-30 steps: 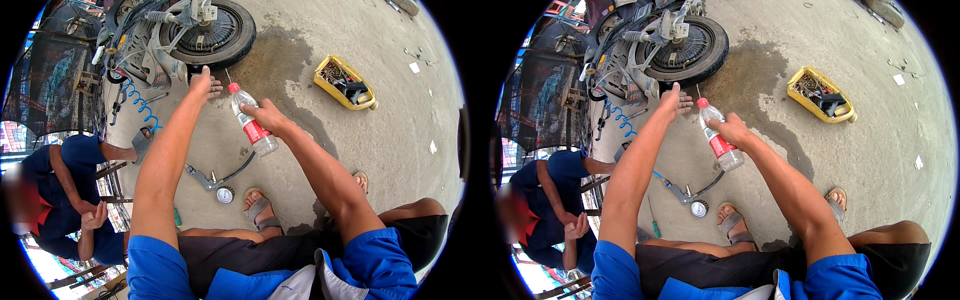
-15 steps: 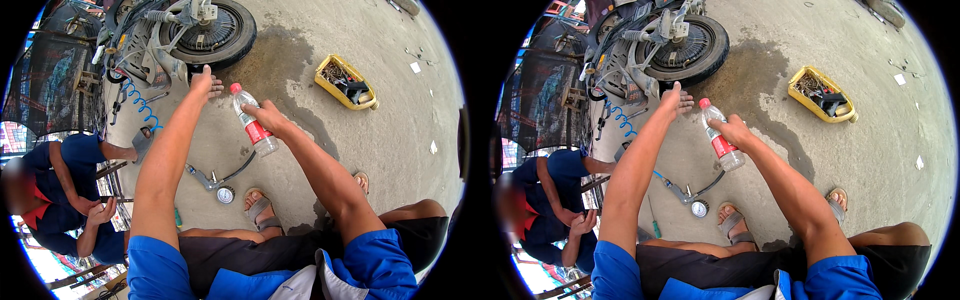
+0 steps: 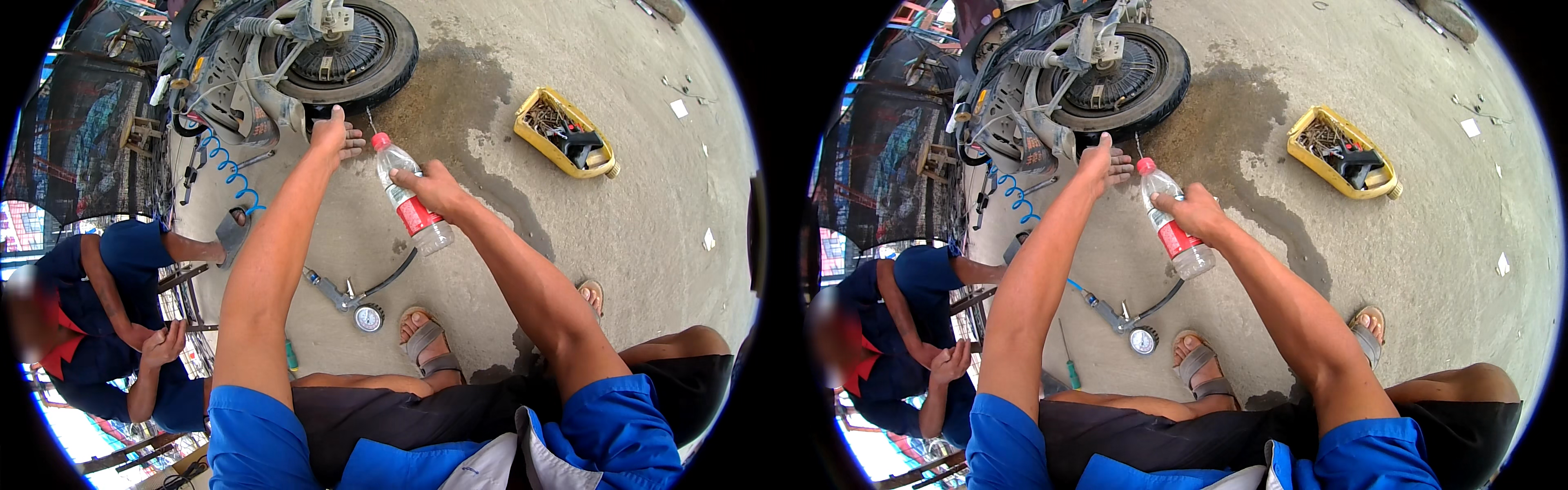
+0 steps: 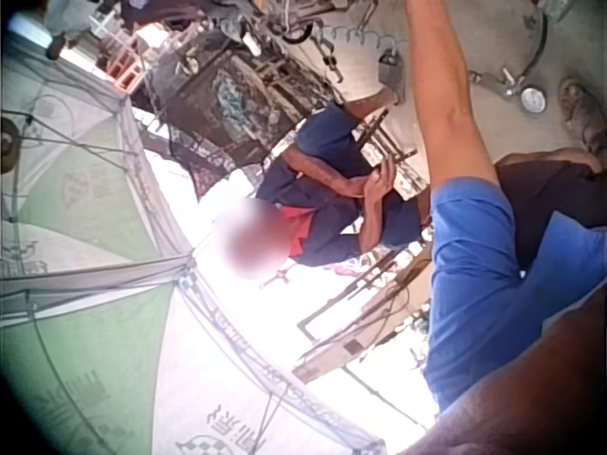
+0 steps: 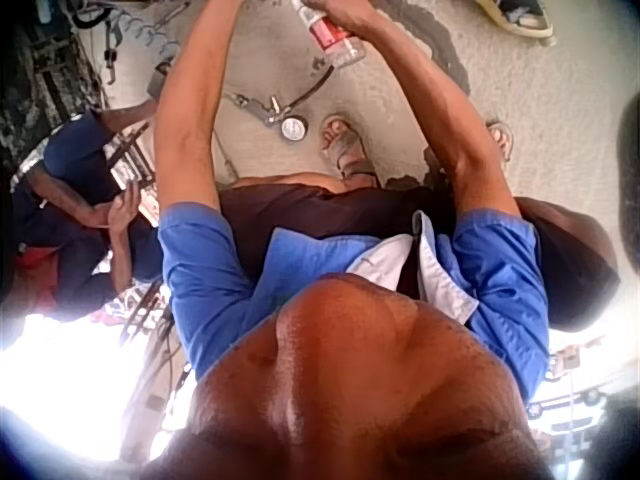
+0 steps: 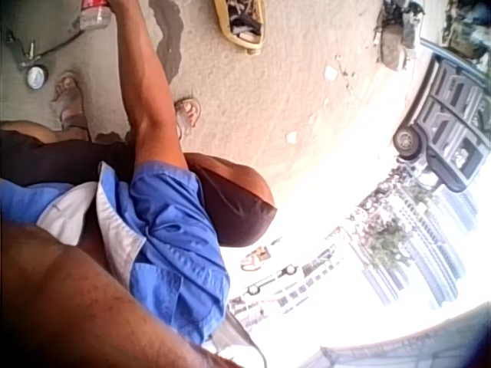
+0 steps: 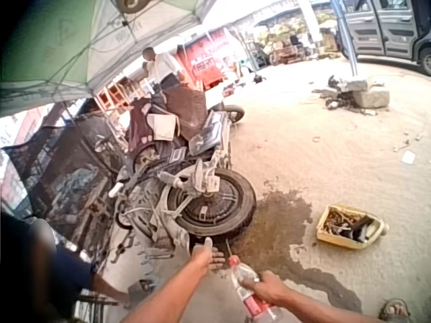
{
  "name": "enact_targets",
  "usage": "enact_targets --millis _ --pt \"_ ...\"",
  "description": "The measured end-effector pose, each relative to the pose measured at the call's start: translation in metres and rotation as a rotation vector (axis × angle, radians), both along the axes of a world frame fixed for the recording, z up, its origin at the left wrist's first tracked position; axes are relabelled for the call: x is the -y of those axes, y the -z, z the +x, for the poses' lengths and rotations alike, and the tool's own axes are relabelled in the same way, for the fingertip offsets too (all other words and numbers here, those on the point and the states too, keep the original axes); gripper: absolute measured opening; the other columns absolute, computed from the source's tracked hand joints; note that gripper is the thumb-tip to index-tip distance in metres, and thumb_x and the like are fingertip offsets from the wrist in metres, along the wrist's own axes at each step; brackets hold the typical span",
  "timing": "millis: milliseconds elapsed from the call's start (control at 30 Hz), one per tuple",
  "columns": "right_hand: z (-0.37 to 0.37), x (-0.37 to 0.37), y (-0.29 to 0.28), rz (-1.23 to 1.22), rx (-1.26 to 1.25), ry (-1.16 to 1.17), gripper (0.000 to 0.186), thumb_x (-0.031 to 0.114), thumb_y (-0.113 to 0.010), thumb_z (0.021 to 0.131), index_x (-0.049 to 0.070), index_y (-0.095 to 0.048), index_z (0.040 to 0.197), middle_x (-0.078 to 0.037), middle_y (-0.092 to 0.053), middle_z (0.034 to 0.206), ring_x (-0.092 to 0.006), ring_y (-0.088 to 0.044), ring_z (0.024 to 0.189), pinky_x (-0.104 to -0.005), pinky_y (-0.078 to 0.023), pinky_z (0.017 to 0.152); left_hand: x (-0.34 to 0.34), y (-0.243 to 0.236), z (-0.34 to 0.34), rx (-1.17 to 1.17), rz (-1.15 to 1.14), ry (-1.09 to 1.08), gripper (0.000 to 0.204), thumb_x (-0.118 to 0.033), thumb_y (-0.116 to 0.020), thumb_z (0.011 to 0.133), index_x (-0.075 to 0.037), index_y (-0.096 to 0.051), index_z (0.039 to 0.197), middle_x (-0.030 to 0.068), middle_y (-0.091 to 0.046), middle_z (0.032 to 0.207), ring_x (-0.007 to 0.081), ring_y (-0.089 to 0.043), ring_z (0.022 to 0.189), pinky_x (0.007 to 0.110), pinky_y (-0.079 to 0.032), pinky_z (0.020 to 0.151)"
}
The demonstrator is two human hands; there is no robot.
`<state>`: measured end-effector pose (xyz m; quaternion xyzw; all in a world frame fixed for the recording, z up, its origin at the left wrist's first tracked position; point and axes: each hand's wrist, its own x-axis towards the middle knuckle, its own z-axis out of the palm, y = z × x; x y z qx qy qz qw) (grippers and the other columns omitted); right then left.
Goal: The person works on a motorcycle tire in a workshop, using a plastic bottle to apply liquid to the tire bead area. The person retrieves a yellow tool box from the floor, selects a small metal tool, and uses it to manipulate the tire bead while continuing to apply liquid from the bottle.
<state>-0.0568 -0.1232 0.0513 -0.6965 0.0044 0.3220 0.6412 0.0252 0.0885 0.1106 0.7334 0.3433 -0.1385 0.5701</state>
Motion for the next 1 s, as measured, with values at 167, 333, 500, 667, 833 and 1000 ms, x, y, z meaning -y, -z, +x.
enact_targets --millis 167,333,500,667,833,1000 --pt "0.000 0.000 0.004 0.003 -0.021 -0.039 0.067 0.052 -0.069 0.077 -0.014 -0.063 0.089 -0.026 -0.066 0.085 -0.0309 -0.068 0.078 -0.0430 -0.051 0.069 0.000 -0.001 -0.001 -0.007 0.000 -0.003 0.071 -0.052 -0.034 0.099 0.011 -0.037 0.132 0.0228 -0.057 0.118 0.0338 -0.062 0.099 0.046 -0.051 0.086" --pt "-0.001 -0.001 0.009 0.002 -0.018 -0.036 0.067 0.052 -0.069 0.077 -0.013 -0.063 0.090 -0.026 -0.066 0.086 -0.0320 -0.068 0.079 -0.0429 -0.051 0.070 0.003 -0.002 0.000 -0.011 0.004 0.003 0.071 -0.052 -0.033 0.099 0.011 -0.037 0.132 0.0226 -0.057 0.118 0.0336 -0.062 0.098 0.046 -0.051 0.087" --pt "0.000 0.002 -0.001 -0.022 0.012 -0.053 0.067 0.052 -0.069 0.077 -0.013 -0.063 0.092 -0.026 -0.066 0.088 -0.0325 -0.068 0.080 -0.0426 -0.051 0.072 0.008 -0.005 0.000 -0.001 -0.068 -0.070 0.069 -0.049 -0.037 0.099 0.011 -0.035 0.133 0.0236 -0.055 0.121 0.0333 -0.060 0.102 0.046 -0.051 0.087" --pt "0.001 0.001 0.000 -0.032 0.028 -0.033 0.067 0.051 -0.069 0.076 -0.014 -0.063 0.090 -0.027 -0.066 0.087 -0.0329 -0.067 0.080 -0.0429 -0.050 0.073 0.006 0.001 0.008 0.092 -0.316 -0.237 0.068 -0.046 -0.042 0.099 0.010 -0.029 0.136 0.0266 -0.049 0.129 0.0360 -0.054 0.116 0.047 -0.048 0.094" --pt "-0.002 -0.001 -0.003 -0.049 0.071 0.029 0.067 0.052 -0.068 0.075 -0.015 -0.064 0.081 -0.026 -0.066 0.078 -0.0335 -0.067 0.074 -0.0434 -0.050 0.070 -0.001 0.014 0.014 0.148 -0.467 -0.286 0.069 -0.040 -0.049 0.098 -0.002 -0.015 0.145 0.0284 -0.042 0.136 0.0407 -0.050 0.120 0.053 -0.044 0.098" --pt "-0.001 0.005 -0.017 0.050 -0.084 0.029 0.066 0.050 -0.067 0.073 -0.015 -0.064 0.085 -0.028 -0.065 0.081 -0.0330 -0.067 0.074 -0.0437 -0.050 0.070 0.007 0.017 0.018 0.212 -0.459 -0.321 0.070 -0.039 -0.053 0.096 -0.007 -0.015 0.146 0.0292 -0.031 0.143 0.0417 -0.042 0.128 0.055 -0.041 0.103"
